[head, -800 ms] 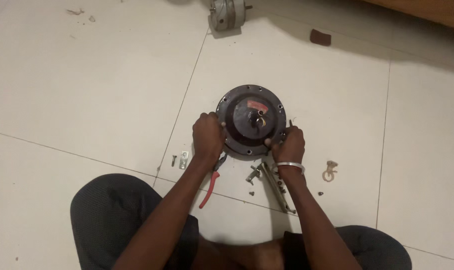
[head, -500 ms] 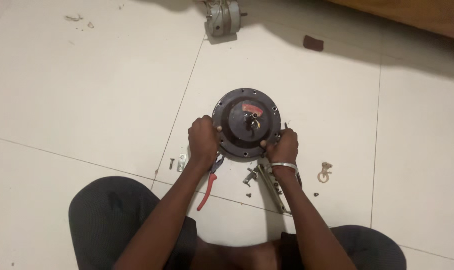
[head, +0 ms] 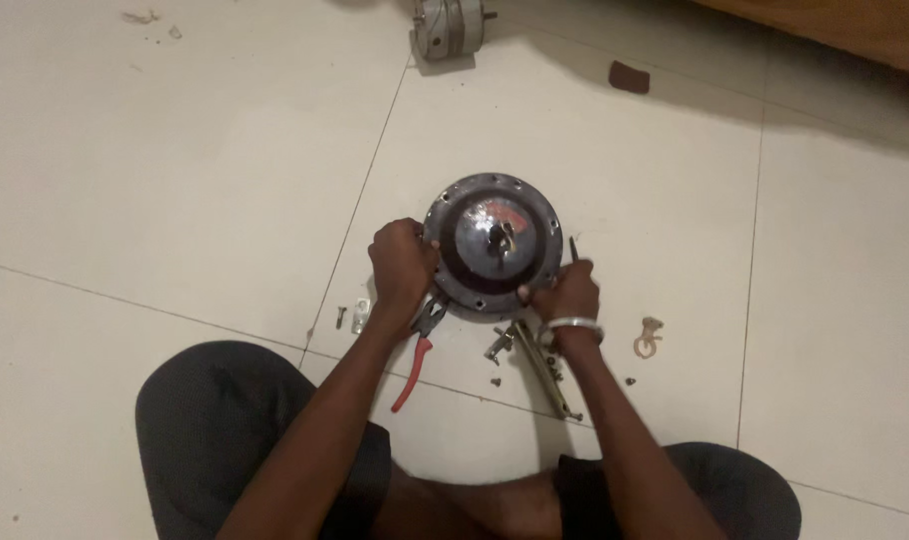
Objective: The person sits on the floor and works on a round metal pump or motor cover, unscrewing and tightening its screws by hand and with pliers and a screwdriver. They flip and reposition the cover, adjust a central fitting, and use pliers to grip and turn fasteners around the rim.
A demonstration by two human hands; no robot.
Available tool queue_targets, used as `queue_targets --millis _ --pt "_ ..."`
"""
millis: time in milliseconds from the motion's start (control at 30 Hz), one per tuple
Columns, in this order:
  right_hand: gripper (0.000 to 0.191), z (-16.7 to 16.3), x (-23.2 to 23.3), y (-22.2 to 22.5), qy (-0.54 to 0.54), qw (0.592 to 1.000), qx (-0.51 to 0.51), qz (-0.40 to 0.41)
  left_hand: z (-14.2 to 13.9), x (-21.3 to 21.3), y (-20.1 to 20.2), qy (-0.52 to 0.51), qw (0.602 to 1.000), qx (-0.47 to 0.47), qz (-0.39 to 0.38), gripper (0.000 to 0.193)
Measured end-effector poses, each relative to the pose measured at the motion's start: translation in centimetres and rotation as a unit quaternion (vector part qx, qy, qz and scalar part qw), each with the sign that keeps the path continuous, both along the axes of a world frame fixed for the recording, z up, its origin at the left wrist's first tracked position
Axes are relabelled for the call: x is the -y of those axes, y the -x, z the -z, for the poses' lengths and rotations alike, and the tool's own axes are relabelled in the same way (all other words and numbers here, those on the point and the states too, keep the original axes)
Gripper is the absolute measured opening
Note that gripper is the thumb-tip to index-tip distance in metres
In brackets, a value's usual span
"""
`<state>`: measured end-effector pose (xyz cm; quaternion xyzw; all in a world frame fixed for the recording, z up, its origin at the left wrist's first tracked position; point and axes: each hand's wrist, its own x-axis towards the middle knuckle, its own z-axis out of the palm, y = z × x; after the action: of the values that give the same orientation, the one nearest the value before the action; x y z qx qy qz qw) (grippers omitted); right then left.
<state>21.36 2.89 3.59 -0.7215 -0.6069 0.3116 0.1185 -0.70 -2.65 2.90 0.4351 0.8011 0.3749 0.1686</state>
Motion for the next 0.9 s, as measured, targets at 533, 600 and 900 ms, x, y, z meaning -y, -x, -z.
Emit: queue_targets --millis 533,600,900 --pt "0.087 2.8 -3.4 -2.0 -0.165 0.977 0.049 -0.124 4.5 -6.2 2.0 -0.074 0.871 0.485 0.039 0.057" --pt "0.115 0.9 -5.1 -1.3 -0.193 0.956 0.071 -0.207 4.4 -6.6 2.3 -0.078 0.862 0.499 0.050 0.062" --pt "0.130 -3.7 -8.3 8.0 -0.007 0.953 0.136 -0.270 5.2 -8.7 4.0 -0.091 0.783 0.611 0.073 0.073"
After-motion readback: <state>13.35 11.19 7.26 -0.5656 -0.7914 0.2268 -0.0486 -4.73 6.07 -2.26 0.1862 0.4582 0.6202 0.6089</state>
